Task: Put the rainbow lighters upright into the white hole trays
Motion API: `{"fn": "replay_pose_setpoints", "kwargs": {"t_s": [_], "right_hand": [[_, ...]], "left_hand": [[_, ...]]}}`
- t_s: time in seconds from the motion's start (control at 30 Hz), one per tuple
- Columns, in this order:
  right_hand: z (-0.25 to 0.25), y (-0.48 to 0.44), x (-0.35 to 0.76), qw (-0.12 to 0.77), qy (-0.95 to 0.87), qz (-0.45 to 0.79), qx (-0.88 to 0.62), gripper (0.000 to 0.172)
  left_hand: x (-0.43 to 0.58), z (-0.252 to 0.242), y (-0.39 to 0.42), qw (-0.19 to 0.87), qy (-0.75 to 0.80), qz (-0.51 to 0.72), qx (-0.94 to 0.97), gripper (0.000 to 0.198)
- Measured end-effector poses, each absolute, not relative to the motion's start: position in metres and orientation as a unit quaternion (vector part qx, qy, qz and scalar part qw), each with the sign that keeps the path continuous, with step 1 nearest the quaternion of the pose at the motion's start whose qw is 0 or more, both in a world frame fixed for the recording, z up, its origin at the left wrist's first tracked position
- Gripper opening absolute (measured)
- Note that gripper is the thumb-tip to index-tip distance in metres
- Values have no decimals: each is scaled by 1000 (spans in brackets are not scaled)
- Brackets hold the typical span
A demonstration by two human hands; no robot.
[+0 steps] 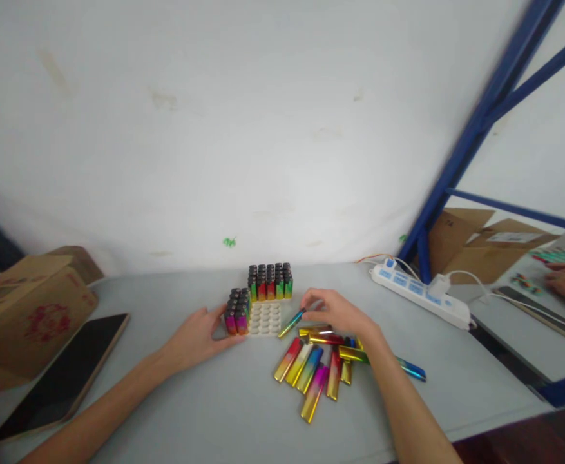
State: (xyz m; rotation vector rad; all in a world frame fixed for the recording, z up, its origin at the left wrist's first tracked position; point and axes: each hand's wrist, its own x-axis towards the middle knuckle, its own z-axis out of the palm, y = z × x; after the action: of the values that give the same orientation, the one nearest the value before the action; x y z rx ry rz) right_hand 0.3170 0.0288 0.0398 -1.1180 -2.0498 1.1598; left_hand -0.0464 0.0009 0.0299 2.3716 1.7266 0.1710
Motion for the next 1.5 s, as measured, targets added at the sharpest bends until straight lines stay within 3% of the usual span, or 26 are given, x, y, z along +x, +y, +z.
{"fn": "replay_pose_setpoints", "kwargs": {"t_s": [0.13, 0.33, 0.43, 0.57, 0.67, 0.93, 1.13, 1.37, 1.5], "right_hand": [[41, 31, 308, 366, -685, 495, -390, 47], [39, 27, 275, 512, -531, 557, -381, 50], [39, 20, 261, 518, -487, 605, -359, 53], [41, 11, 248, 462, -490, 653, -345, 57], [41, 8, 241, 441, -547, 591, -396, 59], [32, 5, 233, 445, -687, 260, -513, 59], [30, 2, 231, 441, -699, 226, -516, 42], [35, -2, 229, 429, -712, 215, -512, 55], [34, -1, 230, 420, -720, 207, -513, 50]], "left_hand": [[-47, 28, 2, 104, 581, 72, 804, 78], [-49, 24, 4, 104, 582, 74, 803, 80], [-49, 24, 3, 108, 579, 78, 805, 79], [-48, 26, 2, 106, 578, 80, 805, 75], [-47, 27, 2, 102, 577, 77, 807, 75], [-48, 27, 3, 94, 569, 71, 814, 78], [-47, 30, 2, 101, 567, 78, 814, 75], [-52, 38, 6, 136, 548, 71, 822, 65], [-61, 43, 8, 170, 513, 71, 839, 57]]}}
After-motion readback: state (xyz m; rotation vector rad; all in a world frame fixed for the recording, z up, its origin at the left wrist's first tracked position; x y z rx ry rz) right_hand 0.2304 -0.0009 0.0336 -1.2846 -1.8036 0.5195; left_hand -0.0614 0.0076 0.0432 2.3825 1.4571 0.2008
